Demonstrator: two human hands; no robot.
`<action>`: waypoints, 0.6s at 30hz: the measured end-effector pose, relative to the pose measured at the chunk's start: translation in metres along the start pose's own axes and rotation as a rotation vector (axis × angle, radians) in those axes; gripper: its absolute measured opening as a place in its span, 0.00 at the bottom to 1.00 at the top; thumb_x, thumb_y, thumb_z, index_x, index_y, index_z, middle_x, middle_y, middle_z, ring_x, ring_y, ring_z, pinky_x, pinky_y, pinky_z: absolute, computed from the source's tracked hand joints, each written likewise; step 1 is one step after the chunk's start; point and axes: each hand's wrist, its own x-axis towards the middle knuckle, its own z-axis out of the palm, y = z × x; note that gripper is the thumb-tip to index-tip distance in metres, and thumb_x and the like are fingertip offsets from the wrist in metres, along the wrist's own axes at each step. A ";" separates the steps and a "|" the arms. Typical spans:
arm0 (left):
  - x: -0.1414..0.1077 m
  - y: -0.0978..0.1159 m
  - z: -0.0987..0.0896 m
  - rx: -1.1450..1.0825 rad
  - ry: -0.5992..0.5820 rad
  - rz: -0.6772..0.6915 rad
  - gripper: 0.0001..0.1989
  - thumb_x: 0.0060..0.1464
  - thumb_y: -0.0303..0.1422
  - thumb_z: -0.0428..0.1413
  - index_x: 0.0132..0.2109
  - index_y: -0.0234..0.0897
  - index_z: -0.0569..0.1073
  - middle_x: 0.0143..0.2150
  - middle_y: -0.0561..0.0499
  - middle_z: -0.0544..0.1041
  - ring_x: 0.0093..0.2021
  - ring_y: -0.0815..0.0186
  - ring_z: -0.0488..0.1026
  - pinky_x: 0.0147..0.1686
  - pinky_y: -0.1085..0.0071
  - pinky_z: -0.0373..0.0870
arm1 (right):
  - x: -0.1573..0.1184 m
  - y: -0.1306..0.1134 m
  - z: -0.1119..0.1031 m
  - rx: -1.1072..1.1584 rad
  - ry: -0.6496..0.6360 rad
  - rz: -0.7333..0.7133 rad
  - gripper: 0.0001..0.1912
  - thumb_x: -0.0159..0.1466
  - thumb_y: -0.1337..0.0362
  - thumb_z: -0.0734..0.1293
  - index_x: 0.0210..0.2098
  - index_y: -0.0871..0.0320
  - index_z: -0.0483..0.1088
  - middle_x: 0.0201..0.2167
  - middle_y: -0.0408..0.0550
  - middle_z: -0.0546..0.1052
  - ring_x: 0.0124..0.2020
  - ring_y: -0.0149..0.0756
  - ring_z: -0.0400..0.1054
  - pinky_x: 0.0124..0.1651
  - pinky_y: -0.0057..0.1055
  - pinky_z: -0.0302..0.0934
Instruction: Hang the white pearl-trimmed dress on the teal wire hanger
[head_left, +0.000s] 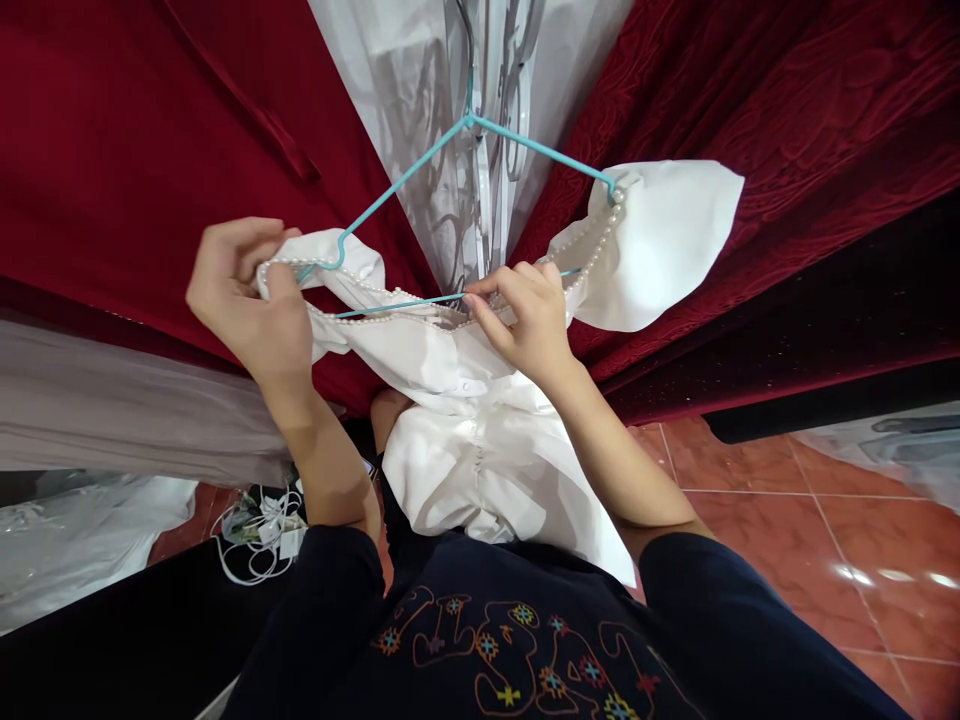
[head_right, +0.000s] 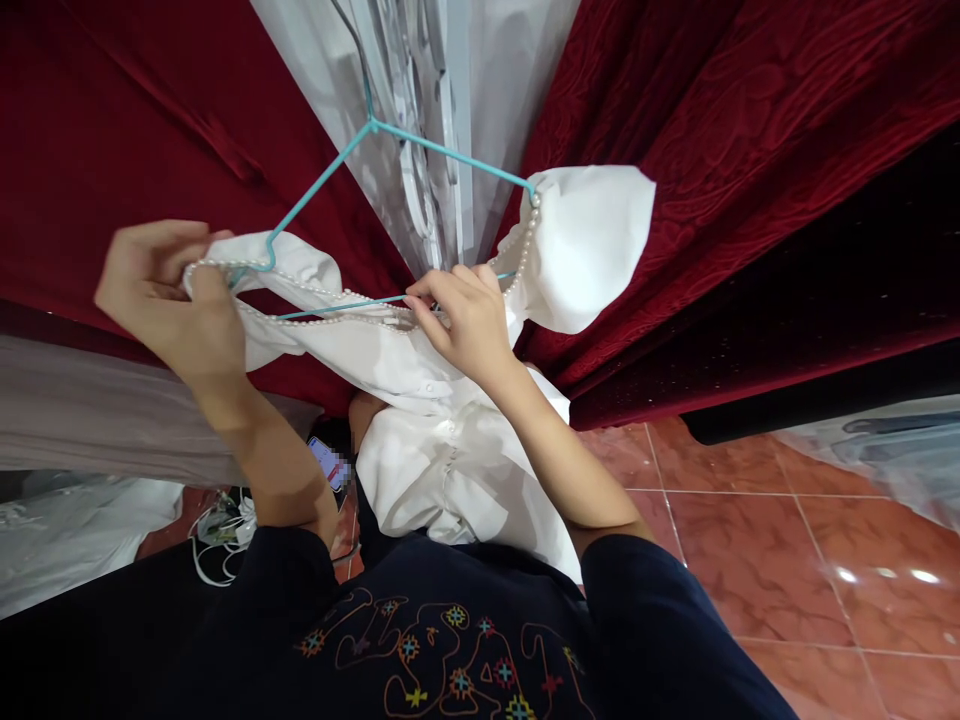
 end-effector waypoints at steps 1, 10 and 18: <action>0.004 -0.005 -0.006 -0.003 0.047 0.017 0.18 0.57 0.14 0.49 0.47 0.35 0.75 0.43 0.53 0.79 0.45 0.64 0.81 0.50 0.60 0.81 | 0.001 0.000 -0.001 0.003 -0.006 0.008 0.13 0.73 0.55 0.63 0.38 0.54 0.74 0.31 0.42 0.78 0.33 0.34 0.66 0.44 0.38 0.51; -0.041 -0.038 -0.034 0.200 0.205 -0.146 0.05 0.60 0.29 0.59 0.43 0.39 0.77 0.41 0.51 0.81 0.42 0.61 0.80 0.41 0.59 0.77 | 0.001 -0.001 0.000 0.072 -0.054 0.071 0.16 0.73 0.51 0.62 0.38 0.55 0.74 0.32 0.43 0.78 0.35 0.35 0.67 0.46 0.38 0.52; -0.118 -0.024 -0.024 0.164 -0.218 -0.123 0.08 0.61 0.28 0.56 0.43 0.40 0.80 0.42 0.49 0.84 0.43 0.62 0.81 0.47 0.64 0.76 | 0.001 -0.001 0.005 0.080 -0.042 0.070 0.16 0.73 0.51 0.62 0.38 0.54 0.74 0.31 0.43 0.77 0.35 0.34 0.68 0.47 0.38 0.53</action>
